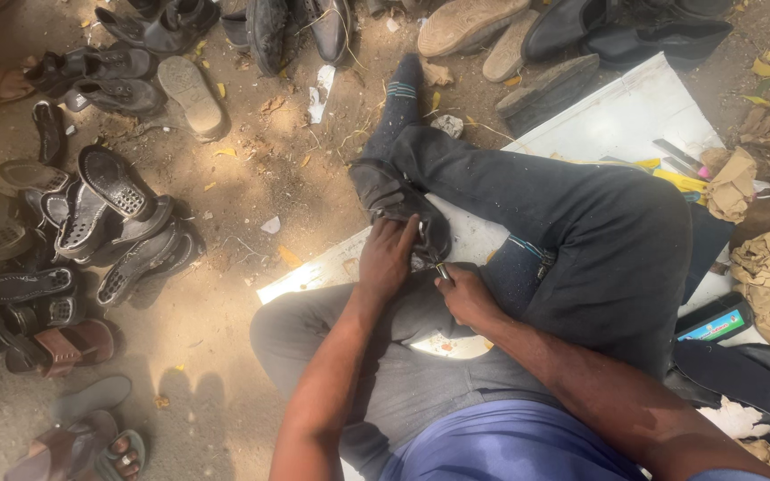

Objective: The person sits on the ground and uses a knife to scrape and clean the sole of a black shoe. They repeatedly scrape the bottom surface and the edges of the sole, occasionally turning the shoe over to work on different areas.

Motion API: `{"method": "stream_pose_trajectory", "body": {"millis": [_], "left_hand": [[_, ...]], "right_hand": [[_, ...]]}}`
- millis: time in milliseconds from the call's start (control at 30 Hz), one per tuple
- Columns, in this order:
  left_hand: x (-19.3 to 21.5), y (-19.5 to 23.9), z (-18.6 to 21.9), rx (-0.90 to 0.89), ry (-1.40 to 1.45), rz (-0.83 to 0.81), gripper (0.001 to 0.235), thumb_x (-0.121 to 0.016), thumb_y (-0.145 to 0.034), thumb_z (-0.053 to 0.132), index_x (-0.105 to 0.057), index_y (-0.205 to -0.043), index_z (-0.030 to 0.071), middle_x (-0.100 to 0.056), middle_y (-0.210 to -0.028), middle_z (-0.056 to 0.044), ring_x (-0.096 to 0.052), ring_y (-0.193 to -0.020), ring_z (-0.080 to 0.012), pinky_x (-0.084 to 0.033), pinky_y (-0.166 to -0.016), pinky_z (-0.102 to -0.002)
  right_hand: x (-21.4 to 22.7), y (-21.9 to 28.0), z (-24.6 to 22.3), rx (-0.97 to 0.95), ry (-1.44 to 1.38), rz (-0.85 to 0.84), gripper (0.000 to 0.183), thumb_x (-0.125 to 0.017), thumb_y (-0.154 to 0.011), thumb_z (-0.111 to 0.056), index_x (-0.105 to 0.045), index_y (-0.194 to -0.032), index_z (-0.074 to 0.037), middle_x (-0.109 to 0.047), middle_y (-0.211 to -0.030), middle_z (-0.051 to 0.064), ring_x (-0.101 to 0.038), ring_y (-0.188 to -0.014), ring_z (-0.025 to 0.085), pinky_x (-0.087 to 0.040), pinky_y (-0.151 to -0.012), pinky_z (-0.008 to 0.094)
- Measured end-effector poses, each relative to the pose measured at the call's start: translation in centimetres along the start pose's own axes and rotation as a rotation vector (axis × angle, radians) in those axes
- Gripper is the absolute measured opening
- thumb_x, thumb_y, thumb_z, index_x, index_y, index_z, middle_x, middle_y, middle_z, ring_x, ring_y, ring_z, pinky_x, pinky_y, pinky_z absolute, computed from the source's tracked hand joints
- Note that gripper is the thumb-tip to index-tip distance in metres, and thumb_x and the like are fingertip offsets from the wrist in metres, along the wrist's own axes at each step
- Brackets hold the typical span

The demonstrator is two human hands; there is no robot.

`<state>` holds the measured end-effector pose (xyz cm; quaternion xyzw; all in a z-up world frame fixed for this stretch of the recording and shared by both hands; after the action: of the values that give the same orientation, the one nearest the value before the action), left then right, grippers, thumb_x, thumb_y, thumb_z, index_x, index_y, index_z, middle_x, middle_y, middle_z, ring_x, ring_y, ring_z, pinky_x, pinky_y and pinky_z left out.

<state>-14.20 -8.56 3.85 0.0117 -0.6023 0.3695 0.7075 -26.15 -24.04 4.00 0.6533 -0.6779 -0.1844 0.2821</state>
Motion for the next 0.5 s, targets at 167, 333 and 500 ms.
{"method": "stream_pose_trajectory", "body": {"millis": [167,333,500], "left_hand": [[-2.1,-1.2,-0.1,0.021,-0.19,-0.08,0.054,-0.057,-0.088,0.009,-0.052,-0.139,-0.008,-0.067,-0.084,-0.01,-0.063,-0.088,-0.0273,-0.045,-0.091,-0.042],[-4.9,-0.5,1.8,0.206,-0.265,-0.054,0.029,-0.06,-0.088,0.014,-0.058,-0.113,0.001,-0.068,-0.081,-0.012,-0.064,-0.08,-0.0306,-0.042,-0.081,-0.044],[-7.3,-1.5,-1.7,0.767,-0.276,0.139,0.019,-0.06,-0.086,0.012,-0.06,-0.104,0.005,-0.071,-0.076,-0.012,-0.067,-0.076,-0.0298,-0.043,-0.08,-0.044]], "right_hand": [[0.6,-0.4,0.0,0.053,0.033,0.054,0.021,-0.055,-0.103,-0.019,-0.061,-0.107,0.001,-0.051,-0.061,0.001,-0.046,-0.042,0.012,-0.041,-0.04,0.036],[2.6,-3.3,-0.4,0.114,0.265,0.086,0.027,-0.057,-0.101,-0.022,-0.065,-0.121,-0.006,-0.067,-0.074,0.018,-0.059,-0.054,0.03,-0.047,-0.058,0.045],[2.1,-11.5,-1.8,0.468,0.541,0.066,0.033,-0.058,-0.099,-0.024,-0.066,-0.125,-0.006,-0.071,-0.099,0.026,-0.067,-0.091,0.042,-0.05,-0.079,0.048]]}}
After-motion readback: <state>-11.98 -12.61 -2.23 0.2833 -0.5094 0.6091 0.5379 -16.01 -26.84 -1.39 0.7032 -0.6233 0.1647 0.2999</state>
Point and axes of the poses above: each hand's wrist, its own y-axis away from the middle knuckle, its own x-axis out of the back of the hand, z = x × y, the point moved 1 cm from there along -y, towards the middle knuckle
